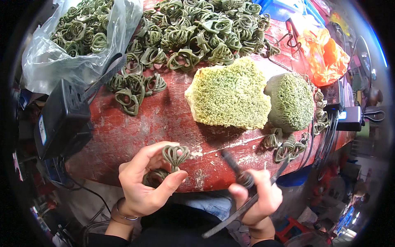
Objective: Refining and welding green wax jewelry casting patterns using a heated wax-carving tool at a workshop bench.
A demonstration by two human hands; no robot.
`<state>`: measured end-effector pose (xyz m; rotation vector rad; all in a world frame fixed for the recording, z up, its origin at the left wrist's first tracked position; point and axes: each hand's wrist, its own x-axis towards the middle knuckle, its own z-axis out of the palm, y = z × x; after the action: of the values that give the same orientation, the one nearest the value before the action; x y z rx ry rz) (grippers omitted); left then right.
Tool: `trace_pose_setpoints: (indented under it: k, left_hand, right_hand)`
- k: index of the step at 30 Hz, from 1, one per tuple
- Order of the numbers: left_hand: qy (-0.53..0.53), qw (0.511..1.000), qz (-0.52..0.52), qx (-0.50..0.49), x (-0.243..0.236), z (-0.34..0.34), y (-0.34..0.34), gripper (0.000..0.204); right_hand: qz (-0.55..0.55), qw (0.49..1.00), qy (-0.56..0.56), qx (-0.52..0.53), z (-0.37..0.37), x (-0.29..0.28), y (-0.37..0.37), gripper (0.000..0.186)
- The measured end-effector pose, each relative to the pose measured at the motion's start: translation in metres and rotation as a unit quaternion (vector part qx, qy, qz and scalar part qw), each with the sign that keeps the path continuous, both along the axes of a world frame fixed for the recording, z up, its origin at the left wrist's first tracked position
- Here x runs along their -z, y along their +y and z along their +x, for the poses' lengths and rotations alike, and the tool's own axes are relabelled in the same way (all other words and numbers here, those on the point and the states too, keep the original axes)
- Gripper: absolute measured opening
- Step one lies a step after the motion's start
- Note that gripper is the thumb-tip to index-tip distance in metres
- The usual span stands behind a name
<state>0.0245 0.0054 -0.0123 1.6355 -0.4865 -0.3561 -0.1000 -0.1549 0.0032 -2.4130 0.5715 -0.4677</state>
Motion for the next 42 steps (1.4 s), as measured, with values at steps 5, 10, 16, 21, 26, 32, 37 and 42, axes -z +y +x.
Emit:
trace_pose_setpoints:
  k: [5,10,16,21,26,32,37,42]
  left_hand:
    - [0.033,0.999,0.005,-0.019,0.0,-0.003,-0.002,0.042]
    - [0.014,1.0,0.006,-0.025,0.0,-0.001,-0.005,0.041]
    - [0.086,0.995,0.041,-0.033,-0.007,-0.002,-0.005,0.042]
    - [0.074,0.996,0.042,-0.036,-0.006,-0.002,-0.004,0.042]
    - [0.076,0.996,0.023,-0.051,-0.003,-0.003,-0.006,0.042]
    - [0.046,0.998,0.024,-0.038,-0.004,-0.001,-0.005,0.042]
    - [0.049,0.998,0.042,0.01,-0.007,0.0,-0.002,0.043]
    - [0.08,0.995,0.047,-0.022,-0.007,-0.002,-0.004,0.042]
  right_hand:
    - [0.023,0.995,0.009,-0.093,0.008,-0.002,0.009,0.036]
    - [0.004,0.994,0.015,-0.11,0.011,-0.003,0.007,0.035]
    - [0.004,0.992,0.018,-0.122,0.011,-0.002,0.005,0.036]
    - [0.004,0.992,0.015,-0.127,0.011,-0.001,0.005,0.036]
    - [0.001,0.99,0.026,-0.139,0.012,-0.001,0.004,0.037]
    - [-0.018,0.989,0.03,-0.142,0.011,0.0,0.004,0.038]
    - [-0.018,0.99,0.036,-0.137,0.011,-0.002,0.005,0.038]
    - [-0.001,0.991,0.012,-0.134,0.01,0.001,0.005,0.039]
